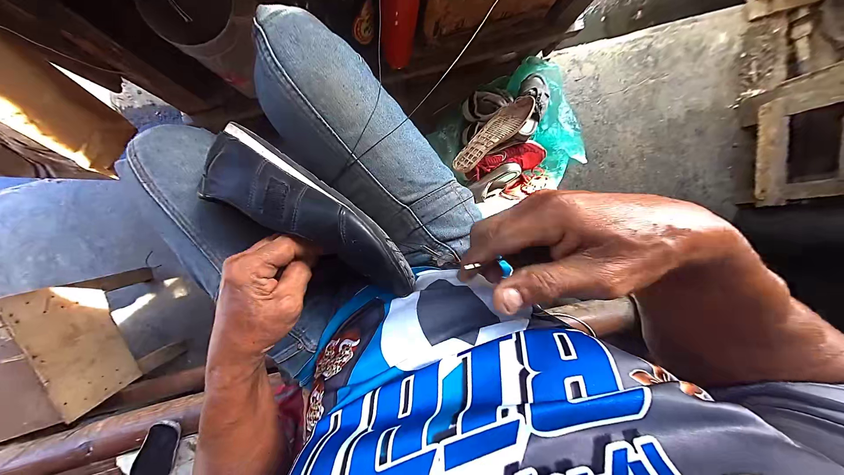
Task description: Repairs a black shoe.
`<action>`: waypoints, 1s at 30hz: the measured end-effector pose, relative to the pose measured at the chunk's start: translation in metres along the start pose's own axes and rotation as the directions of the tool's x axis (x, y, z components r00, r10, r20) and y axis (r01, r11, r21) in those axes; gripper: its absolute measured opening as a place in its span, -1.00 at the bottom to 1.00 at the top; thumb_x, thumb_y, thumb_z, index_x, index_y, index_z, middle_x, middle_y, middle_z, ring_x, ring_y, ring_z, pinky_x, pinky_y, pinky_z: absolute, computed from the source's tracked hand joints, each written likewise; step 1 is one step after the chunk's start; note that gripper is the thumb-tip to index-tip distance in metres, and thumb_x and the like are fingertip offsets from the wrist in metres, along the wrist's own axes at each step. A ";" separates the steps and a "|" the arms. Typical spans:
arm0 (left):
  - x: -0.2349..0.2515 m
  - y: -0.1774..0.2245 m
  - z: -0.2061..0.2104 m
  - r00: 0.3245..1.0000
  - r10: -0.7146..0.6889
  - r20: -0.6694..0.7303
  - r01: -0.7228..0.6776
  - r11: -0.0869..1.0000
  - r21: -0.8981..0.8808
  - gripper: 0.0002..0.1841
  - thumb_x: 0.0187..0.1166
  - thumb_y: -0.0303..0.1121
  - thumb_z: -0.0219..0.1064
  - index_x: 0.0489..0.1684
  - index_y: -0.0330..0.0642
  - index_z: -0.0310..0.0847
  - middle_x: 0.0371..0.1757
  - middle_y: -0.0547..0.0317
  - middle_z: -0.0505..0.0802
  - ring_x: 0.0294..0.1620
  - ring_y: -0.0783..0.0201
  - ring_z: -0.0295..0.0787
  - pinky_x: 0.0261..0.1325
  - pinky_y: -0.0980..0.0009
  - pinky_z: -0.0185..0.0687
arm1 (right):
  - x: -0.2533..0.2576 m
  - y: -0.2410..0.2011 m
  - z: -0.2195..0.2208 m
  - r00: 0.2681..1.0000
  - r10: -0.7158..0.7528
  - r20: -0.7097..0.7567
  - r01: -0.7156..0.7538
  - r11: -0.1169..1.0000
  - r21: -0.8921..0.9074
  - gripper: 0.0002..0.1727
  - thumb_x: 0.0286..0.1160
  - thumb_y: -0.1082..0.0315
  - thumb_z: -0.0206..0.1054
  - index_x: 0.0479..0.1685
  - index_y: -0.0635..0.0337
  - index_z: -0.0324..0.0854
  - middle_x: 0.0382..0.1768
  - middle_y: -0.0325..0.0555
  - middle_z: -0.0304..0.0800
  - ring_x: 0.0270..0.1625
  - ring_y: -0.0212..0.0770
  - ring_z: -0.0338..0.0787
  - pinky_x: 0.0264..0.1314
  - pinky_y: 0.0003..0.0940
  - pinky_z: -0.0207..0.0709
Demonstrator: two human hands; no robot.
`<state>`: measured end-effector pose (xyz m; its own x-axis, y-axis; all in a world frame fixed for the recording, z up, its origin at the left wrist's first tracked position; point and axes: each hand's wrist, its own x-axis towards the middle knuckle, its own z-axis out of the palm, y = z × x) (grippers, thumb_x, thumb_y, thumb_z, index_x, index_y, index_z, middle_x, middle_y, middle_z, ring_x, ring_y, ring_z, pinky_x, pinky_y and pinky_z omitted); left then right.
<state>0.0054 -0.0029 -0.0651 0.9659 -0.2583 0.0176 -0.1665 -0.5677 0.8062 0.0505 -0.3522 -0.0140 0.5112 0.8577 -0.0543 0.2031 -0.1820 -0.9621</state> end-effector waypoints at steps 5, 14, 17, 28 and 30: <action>-0.013 -0.005 -0.013 0.998 -0.040 0.046 0.039 0.999 0.025 -0.74 0.56 -0.47 0.15 -0.14 -0.14 0.84 -0.19 0.36 0.85 -0.17 0.65 0.71 -0.10 0.70 0.61 | 0.022 0.017 0.016 0.906 0.162 -0.390 -0.258 0.943 -0.208 -0.48 0.76 0.00 0.20 -0.68 -0.01 0.59 -0.73 -0.42 0.43 -0.65 -0.50 0.39 -0.60 -0.45 0.17; -0.032 -0.010 -0.033 0.992 -0.089 0.085 0.097 0.991 -0.097 -0.71 0.62 -0.10 0.33 0.05 -0.03 0.86 -0.37 0.55 0.69 -0.49 0.72 0.39 -0.45 0.76 0.26 | 0.005 0.020 0.007 0.979 0.186 -0.087 -0.200 0.959 -0.200 -0.51 0.54 -0.21 0.33 0.00 0.02 0.82 -0.32 -0.45 0.70 -0.35 -0.58 0.58 -0.37 -0.59 0.49; -0.032 -0.010 -0.032 0.993 -0.080 0.089 0.081 0.997 -0.006 -0.66 0.67 -0.03 0.31 -0.35 -0.04 0.84 -0.46 0.52 0.68 -0.44 0.70 0.48 -0.38 0.74 0.34 | 0.010 0.017 0.010 0.922 0.142 -0.360 -0.213 0.963 -0.166 -0.55 0.73 0.02 0.23 -0.57 0.02 0.66 -0.67 -0.44 0.49 -0.63 -0.56 0.40 -0.63 -0.55 0.19; -0.037 -0.012 -0.032 0.997 -0.074 0.004 0.073 0.990 0.119 -0.58 0.71 -0.07 0.25 -0.57 -0.10 0.71 -0.53 0.45 0.59 -0.42 0.65 0.46 -0.33 0.67 0.31 | 0.041 0.023 0.052 0.964 0.132 -0.231 -0.179 0.964 -0.196 -0.88 0.48 0.29 0.42 -0.33 0.03 0.86 -0.36 -0.35 0.74 -0.25 -0.46 0.71 -0.25 -0.45 0.57; -0.037 -0.012 -0.031 0.997 -0.071 0.003 0.070 0.993 0.098 -0.59 0.69 -0.06 0.28 -0.55 -0.10 0.73 -0.51 0.45 0.60 -0.43 0.65 0.46 -0.36 0.69 0.30 | 0.038 0.025 0.047 0.972 0.089 -0.216 -0.115 0.987 -0.114 -0.85 0.49 0.36 0.39 -0.37 0.08 0.86 -0.33 -0.32 0.74 -0.22 -0.47 0.70 -0.24 -0.54 0.57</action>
<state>-0.0225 0.0379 -0.0575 0.9747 -0.2197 -0.0415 -0.1166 -0.6580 0.7439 0.0362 -0.3016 -0.0531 0.6956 0.7140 -0.0804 0.2369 -0.3336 -0.9125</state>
